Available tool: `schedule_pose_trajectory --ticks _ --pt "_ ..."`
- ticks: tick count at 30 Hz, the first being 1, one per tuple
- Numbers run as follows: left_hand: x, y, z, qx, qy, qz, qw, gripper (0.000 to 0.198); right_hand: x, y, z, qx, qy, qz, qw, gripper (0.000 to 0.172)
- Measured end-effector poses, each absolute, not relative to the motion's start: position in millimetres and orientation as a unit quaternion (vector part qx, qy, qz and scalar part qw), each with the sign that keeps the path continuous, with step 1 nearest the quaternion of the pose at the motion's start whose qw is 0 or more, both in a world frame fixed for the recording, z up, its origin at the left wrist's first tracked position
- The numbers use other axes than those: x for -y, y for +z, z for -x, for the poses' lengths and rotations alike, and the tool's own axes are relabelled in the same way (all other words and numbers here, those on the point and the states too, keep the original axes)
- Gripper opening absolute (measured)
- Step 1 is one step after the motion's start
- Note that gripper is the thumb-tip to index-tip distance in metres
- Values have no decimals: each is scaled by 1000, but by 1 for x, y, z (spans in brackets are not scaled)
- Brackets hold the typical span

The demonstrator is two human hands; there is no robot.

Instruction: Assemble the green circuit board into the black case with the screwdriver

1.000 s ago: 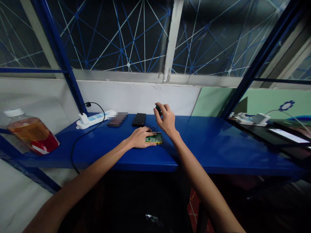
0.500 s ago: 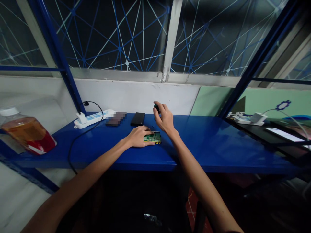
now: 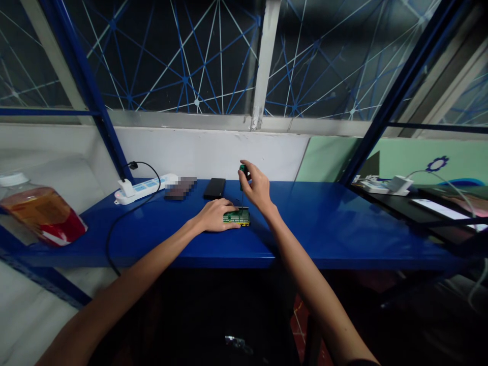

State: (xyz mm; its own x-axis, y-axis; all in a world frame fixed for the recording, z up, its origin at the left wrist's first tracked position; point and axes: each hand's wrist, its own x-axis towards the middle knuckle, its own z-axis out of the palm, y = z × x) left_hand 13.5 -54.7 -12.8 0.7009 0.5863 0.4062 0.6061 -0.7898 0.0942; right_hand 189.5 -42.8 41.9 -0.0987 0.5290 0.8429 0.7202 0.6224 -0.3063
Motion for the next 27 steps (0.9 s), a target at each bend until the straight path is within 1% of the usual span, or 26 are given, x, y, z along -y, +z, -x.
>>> schedule_pose_trajectory --ticks 15,22,27 --pt "56 -11 -14 340 -195 920 20 59 42 41 -189 724 -119 439 518 36" --pt "57 -9 -15 342 -192 919 24 56 43 42 -188 729 -101 435 518 36" --pt "58 -9 -15 346 -192 918 27 56 44 42 -188 725 -127 452 504 38"
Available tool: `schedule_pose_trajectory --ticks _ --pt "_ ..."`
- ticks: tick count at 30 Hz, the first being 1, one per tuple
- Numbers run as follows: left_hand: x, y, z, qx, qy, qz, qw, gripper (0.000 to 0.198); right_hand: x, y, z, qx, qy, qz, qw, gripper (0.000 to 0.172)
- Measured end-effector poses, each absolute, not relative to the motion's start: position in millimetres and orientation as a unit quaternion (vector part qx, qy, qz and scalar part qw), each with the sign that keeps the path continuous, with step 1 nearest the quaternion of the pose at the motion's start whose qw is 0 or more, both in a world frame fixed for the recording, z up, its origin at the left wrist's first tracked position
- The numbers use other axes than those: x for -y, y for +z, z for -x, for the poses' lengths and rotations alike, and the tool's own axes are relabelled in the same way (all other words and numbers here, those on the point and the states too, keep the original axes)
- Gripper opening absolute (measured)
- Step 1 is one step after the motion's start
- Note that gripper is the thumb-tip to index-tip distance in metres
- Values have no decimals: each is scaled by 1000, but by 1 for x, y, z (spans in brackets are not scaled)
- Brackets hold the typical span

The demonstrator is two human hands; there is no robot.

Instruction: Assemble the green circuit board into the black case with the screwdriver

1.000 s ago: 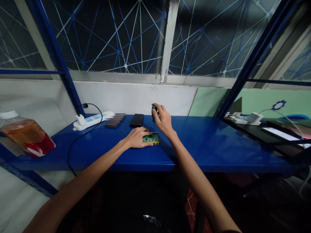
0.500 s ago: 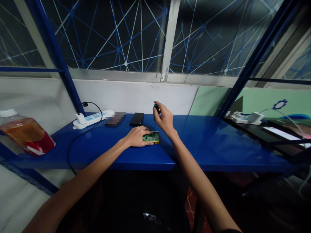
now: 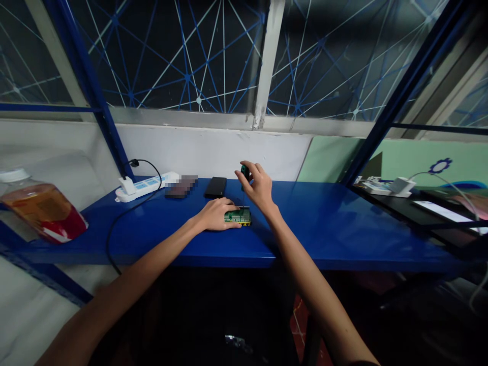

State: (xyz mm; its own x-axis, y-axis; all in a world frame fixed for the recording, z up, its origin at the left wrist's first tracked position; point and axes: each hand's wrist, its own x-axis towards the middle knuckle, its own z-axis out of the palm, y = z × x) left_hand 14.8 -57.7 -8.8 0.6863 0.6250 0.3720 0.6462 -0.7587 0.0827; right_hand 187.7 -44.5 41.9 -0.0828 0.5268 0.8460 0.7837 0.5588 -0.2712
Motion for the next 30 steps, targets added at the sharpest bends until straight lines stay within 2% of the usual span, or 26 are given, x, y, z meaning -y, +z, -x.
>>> schedule_pose_trajectory --ticks 30 --pt "57 -9 -15 349 -187 918 27 59 46 43 -189 722 -156 439 512 35"
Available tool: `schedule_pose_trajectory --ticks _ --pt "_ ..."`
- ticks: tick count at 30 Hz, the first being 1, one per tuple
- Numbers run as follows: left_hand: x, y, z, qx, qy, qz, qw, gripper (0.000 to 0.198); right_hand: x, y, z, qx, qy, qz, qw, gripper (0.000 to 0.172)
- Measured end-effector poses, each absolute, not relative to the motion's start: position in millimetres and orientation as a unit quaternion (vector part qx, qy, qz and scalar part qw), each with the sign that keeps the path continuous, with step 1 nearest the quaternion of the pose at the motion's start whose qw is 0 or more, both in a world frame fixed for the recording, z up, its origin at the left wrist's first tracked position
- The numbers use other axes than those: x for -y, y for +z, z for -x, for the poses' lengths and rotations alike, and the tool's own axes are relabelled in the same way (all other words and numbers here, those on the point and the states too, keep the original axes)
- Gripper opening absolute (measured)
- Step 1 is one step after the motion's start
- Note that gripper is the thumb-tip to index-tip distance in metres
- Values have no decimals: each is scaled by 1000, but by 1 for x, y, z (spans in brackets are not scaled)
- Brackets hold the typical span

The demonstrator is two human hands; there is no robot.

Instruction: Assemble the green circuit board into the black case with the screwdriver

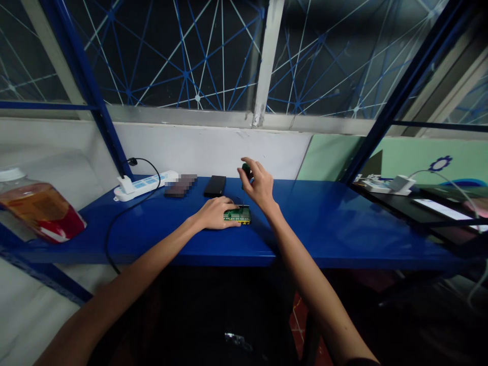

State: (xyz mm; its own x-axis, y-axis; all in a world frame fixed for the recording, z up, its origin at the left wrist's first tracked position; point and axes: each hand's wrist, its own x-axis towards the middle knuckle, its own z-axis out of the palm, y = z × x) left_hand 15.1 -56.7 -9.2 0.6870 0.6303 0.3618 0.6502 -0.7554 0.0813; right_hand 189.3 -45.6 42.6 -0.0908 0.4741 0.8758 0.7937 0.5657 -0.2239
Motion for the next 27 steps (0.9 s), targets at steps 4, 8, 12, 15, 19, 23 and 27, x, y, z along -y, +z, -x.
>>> schedule_pose_trajectory --ticks 4,8,12,15,19,23,27 --pt "58 -8 -16 355 -183 916 23 58 47 43 -189 721 -169 445 504 36" --pt "57 -9 -15 350 -184 918 24 57 48 44 -189 736 -135 444 493 37" --pt "55 -10 -14 345 -188 919 29 58 49 45 -189 737 -138 457 478 38" --pt "55 -11 -14 346 -189 919 29 58 51 46 -189 731 -149 468 474 37" --pt "56 -9 -15 346 -186 919 26 59 52 47 -190 735 -133 462 478 36" --pt "57 -8 -15 351 -178 919 29 59 48 46 -193 742 -122 462 470 38" --pt "57 -8 -15 347 -179 920 30 59 46 45 -194 734 -151 470 466 36"
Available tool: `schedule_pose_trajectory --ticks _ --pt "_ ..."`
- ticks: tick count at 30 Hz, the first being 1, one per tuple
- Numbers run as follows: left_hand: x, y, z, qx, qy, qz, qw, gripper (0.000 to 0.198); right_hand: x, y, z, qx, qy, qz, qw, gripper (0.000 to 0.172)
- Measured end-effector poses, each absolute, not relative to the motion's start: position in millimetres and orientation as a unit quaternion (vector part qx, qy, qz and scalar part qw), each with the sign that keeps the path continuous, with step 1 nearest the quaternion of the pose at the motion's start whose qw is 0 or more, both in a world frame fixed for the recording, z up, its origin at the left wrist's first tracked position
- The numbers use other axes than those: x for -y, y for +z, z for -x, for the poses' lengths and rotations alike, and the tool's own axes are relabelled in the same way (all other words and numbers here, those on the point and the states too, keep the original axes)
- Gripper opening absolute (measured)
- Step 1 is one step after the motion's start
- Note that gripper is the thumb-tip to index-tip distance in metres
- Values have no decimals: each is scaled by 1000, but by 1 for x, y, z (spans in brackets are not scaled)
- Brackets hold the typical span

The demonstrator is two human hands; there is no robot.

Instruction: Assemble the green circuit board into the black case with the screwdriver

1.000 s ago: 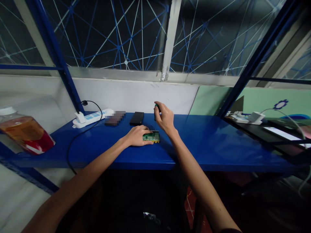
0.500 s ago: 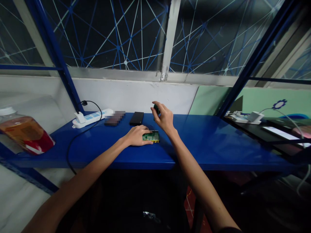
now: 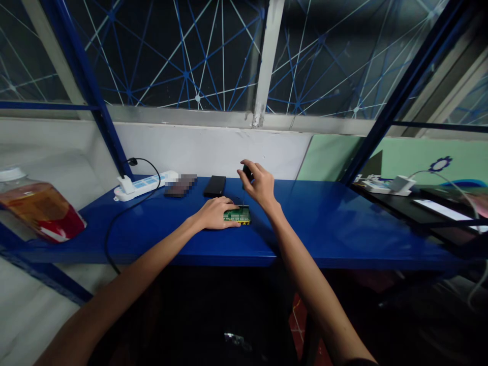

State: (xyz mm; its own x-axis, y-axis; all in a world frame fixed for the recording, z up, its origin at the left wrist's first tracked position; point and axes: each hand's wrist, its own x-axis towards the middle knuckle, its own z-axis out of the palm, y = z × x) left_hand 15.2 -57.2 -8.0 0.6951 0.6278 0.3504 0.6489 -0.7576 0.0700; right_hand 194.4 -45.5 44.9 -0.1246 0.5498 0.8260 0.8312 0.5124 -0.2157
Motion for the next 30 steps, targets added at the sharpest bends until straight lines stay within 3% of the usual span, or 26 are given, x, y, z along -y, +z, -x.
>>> schedule_pose_trajectory --ticks 11,17,23,30 --pt "56 -10 -14 345 -186 920 23 57 50 47 -192 755 -117 474 438 37" --pt "56 -10 -15 343 -186 920 25 59 46 45 -194 742 -157 474 447 36" --pt "57 -9 -15 343 -186 920 26 58 45 41 -190 722 -167 510 436 44" --pt "57 -4 -13 362 -206 909 0 55 35 48 -216 596 -183 586 517 47"
